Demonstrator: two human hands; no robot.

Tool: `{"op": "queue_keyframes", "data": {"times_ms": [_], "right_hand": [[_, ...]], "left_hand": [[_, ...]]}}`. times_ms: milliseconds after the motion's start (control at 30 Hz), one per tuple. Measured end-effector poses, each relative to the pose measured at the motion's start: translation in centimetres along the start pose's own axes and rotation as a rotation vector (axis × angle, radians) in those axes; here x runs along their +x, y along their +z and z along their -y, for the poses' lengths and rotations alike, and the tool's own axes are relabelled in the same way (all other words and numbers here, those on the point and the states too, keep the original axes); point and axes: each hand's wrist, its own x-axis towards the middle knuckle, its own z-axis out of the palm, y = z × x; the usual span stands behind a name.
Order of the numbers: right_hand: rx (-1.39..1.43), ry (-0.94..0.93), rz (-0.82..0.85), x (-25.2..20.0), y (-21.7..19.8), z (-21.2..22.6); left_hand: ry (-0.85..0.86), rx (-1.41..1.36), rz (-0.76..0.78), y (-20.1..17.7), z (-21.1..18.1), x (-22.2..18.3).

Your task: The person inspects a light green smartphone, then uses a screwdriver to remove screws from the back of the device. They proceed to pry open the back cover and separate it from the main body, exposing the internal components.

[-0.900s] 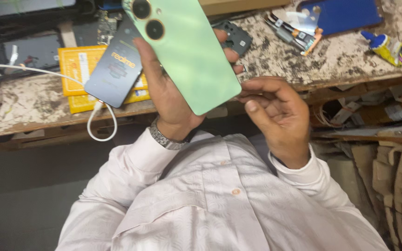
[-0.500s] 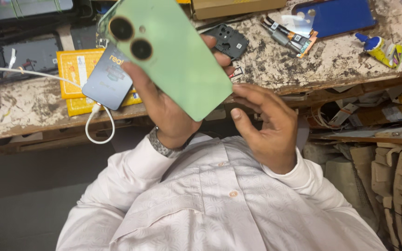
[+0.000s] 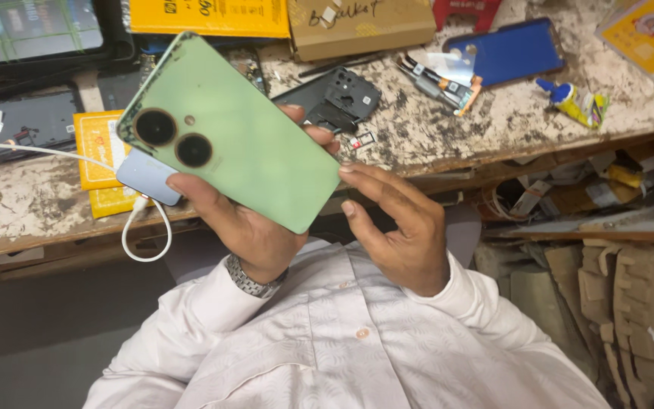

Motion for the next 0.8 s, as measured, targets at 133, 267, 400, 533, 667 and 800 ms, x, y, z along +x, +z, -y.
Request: {"op": "queue_keyframes", "data": {"times_ms": [133,267,400,533,667,800], "right_hand": [[0.037,0.036,0.003,-0.8,1.1,-0.9],[0.280,0.075,0.007,-1.2,2.6,-1.2],[0.523,0.189,0.021,-0.2,4.3,0.0],[0.669,0.259,0.027,-0.3,4.5,0.2],[0.725,0.304,-0.018,-0.4,5.0,-0.5],[0.568,0.317,0.116,-1.8,5.0,-1.9]], "left_hand": [[0.036,0.019,-0.033,-0.6,0.5,-0.5],[-0.027,-0.054,-0.003,0.3,-0.1,-0.7],[-0.016,0.000,-0.022,0.6,-1.0,-0.4],[0.058,0.112,-0.008,0.2,-0.9,-1.1],[0.044,0.061,0.037,-0.4,-2.0,-1.2],[0.031,0.072,0.025,-1.4,-1.6,-1.2]]}}
